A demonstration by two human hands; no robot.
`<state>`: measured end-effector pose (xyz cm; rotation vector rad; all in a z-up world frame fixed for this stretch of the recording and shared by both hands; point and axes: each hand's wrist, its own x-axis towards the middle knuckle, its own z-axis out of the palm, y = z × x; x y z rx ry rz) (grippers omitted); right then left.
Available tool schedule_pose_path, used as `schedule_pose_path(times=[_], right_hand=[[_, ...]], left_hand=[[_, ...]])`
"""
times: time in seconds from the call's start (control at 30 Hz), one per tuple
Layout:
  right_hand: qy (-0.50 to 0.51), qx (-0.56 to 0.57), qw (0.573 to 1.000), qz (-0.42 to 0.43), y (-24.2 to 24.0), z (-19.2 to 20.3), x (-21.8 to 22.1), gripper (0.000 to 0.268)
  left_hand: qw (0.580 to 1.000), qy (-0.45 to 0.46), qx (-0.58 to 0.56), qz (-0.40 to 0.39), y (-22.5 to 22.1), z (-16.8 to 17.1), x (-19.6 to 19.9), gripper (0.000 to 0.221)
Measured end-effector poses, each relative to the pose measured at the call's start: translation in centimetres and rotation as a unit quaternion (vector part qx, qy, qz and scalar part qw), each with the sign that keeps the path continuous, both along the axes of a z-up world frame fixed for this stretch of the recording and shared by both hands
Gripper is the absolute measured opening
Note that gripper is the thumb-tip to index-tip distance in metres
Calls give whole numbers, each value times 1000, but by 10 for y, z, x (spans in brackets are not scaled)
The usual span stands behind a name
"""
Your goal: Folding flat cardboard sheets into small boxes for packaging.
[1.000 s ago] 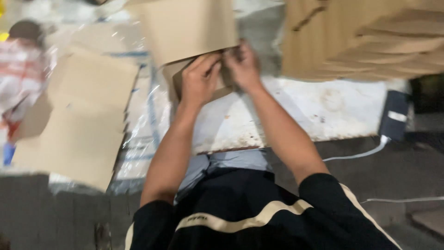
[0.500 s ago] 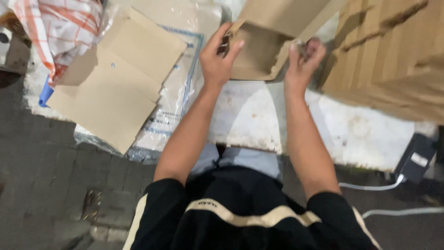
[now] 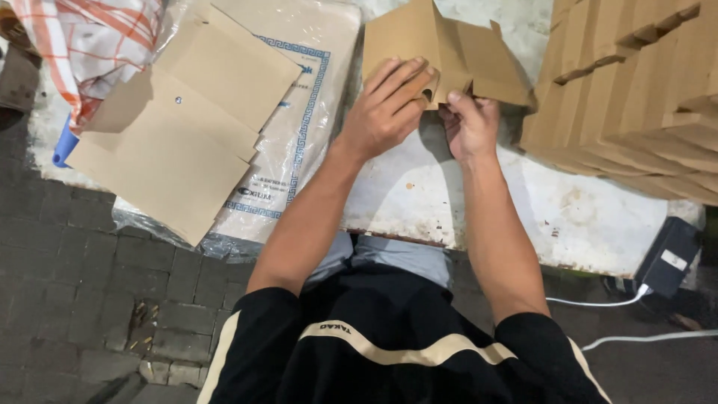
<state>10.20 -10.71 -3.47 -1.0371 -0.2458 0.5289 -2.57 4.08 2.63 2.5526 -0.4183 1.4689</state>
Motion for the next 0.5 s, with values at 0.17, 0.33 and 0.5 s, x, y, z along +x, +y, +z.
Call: schedule_pose_path(times=[0.17, 0.33, 0.5], right_hand=[[-59, -18, 994, -86, -2, -18, 11, 16], [-158, 5, 979, -132, 8, -20, -16, 10], [58, 309, 936, 157, 7, -114, 29, 32]], left_hand=[[993, -32, -102, -55, 4, 12, -4, 8], [967, -88, -228, -72, -17, 9, 1, 13], [905, -123, -399, -82, -23, -11, 10, 3]])
